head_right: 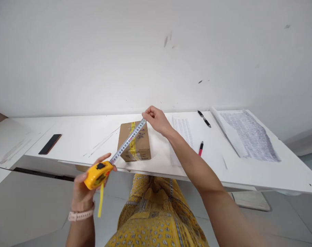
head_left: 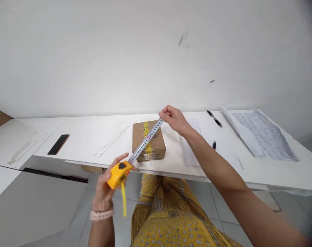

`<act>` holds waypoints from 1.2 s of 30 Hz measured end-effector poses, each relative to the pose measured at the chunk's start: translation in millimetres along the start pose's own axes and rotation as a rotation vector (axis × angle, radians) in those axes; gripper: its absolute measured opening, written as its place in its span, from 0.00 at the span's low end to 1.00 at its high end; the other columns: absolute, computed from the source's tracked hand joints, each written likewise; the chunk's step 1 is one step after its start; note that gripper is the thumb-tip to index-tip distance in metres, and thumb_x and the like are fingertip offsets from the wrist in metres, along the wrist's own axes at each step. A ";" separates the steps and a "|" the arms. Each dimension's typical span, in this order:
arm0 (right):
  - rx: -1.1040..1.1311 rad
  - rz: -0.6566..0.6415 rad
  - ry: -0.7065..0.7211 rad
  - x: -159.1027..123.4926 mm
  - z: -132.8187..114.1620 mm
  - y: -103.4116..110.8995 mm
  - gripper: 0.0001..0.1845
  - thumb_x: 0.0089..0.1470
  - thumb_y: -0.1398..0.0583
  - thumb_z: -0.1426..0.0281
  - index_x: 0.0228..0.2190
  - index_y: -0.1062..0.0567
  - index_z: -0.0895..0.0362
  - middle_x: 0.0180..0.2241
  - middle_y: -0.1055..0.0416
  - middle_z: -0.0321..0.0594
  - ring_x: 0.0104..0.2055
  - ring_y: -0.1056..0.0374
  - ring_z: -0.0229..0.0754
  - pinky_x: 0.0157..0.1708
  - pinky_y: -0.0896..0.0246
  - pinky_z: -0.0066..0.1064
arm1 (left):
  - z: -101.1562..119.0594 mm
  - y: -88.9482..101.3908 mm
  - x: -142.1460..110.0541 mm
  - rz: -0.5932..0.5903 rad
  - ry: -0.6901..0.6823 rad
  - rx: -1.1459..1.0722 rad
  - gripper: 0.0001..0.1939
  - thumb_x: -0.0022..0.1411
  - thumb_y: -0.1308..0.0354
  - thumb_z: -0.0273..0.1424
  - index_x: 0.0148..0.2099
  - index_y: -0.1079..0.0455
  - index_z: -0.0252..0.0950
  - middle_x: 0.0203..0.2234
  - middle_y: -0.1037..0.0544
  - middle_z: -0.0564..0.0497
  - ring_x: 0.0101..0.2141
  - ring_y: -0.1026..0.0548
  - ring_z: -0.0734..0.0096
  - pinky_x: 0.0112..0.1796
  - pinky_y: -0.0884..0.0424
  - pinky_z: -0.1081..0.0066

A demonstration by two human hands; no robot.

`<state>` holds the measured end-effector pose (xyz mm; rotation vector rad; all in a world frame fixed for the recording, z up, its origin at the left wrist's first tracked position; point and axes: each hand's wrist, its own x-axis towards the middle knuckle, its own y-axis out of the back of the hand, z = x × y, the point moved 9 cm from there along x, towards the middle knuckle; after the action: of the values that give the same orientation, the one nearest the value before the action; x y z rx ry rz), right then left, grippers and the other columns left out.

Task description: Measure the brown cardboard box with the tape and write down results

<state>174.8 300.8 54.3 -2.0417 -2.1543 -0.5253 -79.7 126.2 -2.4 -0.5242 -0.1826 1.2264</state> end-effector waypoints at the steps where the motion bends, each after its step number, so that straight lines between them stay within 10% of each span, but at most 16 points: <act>1: -0.035 0.017 -0.010 -13.7 -0.7 4.2 0.15 0.55 0.40 0.56 0.27 0.34 0.53 0.21 0.41 0.31 0.24 0.48 0.35 0.26 0.53 0.30 | 12.6 12.3 4.8 -0.005 0.011 0.035 0.42 0.47 0.35 0.44 0.62 0.36 0.31 0.41 0.21 0.37 0.19 0.32 0.77 0.17 0.41 0.79; 8: -0.024 0.135 -0.142 -91.2 39.6 -9.9 0.16 0.59 0.44 0.54 0.29 0.36 0.52 0.22 0.39 0.32 0.25 0.44 0.37 0.26 0.50 0.31 | 51.1 66.5 72.6 -0.171 0.148 0.293 0.30 0.52 0.43 0.44 0.50 0.29 0.24 0.34 0.20 0.38 0.17 0.32 0.76 0.15 0.43 0.78; 14: -0.001 0.088 -0.199 -98.8 49.1 -27.1 0.17 0.58 0.44 0.53 0.28 0.36 0.52 0.21 0.40 0.30 0.24 0.45 0.37 0.26 0.50 0.30 | 44.2 55.8 108.2 -0.266 0.210 0.372 0.30 0.53 0.46 0.44 0.48 0.28 0.23 0.33 0.20 0.39 0.18 0.32 0.75 0.14 0.44 0.78; 36: -0.048 -0.036 -0.170 -93.3 50.8 -29.2 0.17 0.60 0.46 0.52 0.30 0.35 0.53 0.23 0.40 0.30 0.26 0.45 0.37 0.28 0.52 0.31 | 28.0 35.7 96.7 -0.330 0.167 0.297 0.30 0.52 0.43 0.44 0.50 0.29 0.25 0.37 0.23 0.39 0.26 0.28 0.68 0.19 0.35 0.74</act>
<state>160.7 229.1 -28.2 -2.1487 -2.2973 -0.4263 -88.4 232.5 -9.0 -0.3194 0.0545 0.8637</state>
